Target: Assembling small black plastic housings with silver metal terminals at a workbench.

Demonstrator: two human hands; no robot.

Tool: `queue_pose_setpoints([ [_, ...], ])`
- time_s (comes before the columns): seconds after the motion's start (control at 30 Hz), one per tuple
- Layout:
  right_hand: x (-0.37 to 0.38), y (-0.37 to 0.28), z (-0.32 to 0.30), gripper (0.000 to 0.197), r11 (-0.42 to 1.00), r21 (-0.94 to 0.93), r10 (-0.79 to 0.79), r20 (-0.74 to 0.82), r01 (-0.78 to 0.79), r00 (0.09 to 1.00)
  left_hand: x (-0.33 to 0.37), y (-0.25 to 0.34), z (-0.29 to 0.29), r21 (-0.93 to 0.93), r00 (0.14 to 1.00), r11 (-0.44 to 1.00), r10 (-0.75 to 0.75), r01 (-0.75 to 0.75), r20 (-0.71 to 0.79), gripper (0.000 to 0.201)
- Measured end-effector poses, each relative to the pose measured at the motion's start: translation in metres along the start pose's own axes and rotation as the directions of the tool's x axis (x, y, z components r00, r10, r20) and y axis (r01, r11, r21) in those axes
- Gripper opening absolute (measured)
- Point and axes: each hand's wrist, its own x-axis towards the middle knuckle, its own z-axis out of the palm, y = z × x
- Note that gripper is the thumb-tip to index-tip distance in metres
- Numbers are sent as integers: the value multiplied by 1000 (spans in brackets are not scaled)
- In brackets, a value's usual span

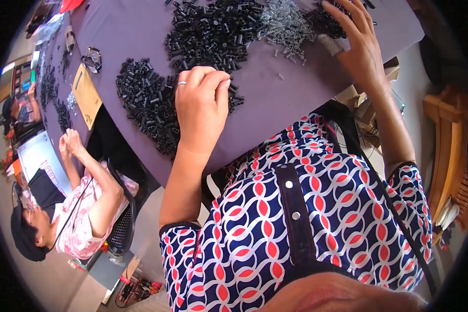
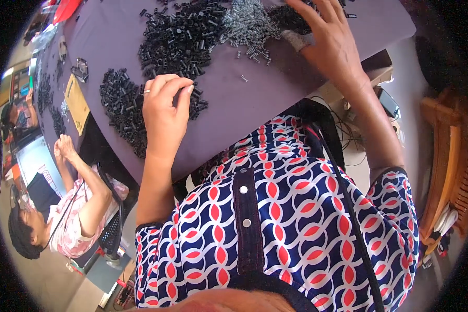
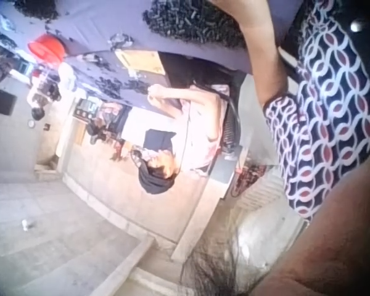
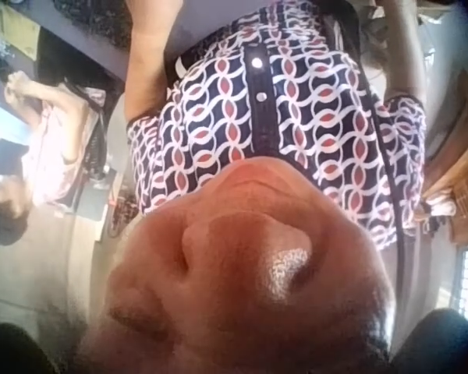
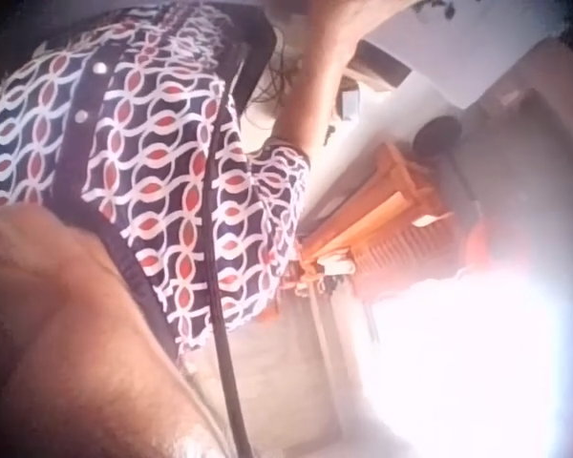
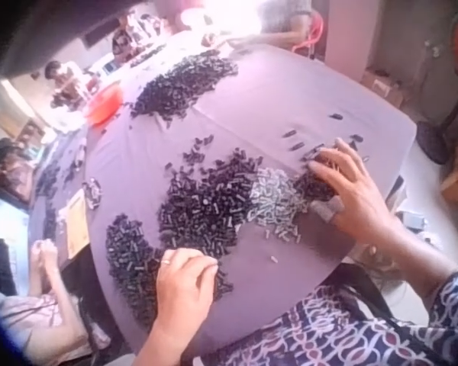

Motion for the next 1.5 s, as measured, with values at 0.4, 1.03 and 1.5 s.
queue_pose_setpoints([
  [0.4, -16, -36, 37, 31, 889, 233, -424, 96, 394, 901, 7, 11, -4, -10, 995, 998, -61, 62, 82, 10],
  [1.03, -23, -48, 38, 34, 883, 308, -411, 149, 353, 899, -5, -2, -10, 10, 997, 997, -74, 75, -32, 13],
  [1.5, -19, -40, 32, 31, 906, 305, -362, 201, 293, 910, -9, -4, -15, -33, 990, 995, -86, 91, 110, 10],
])
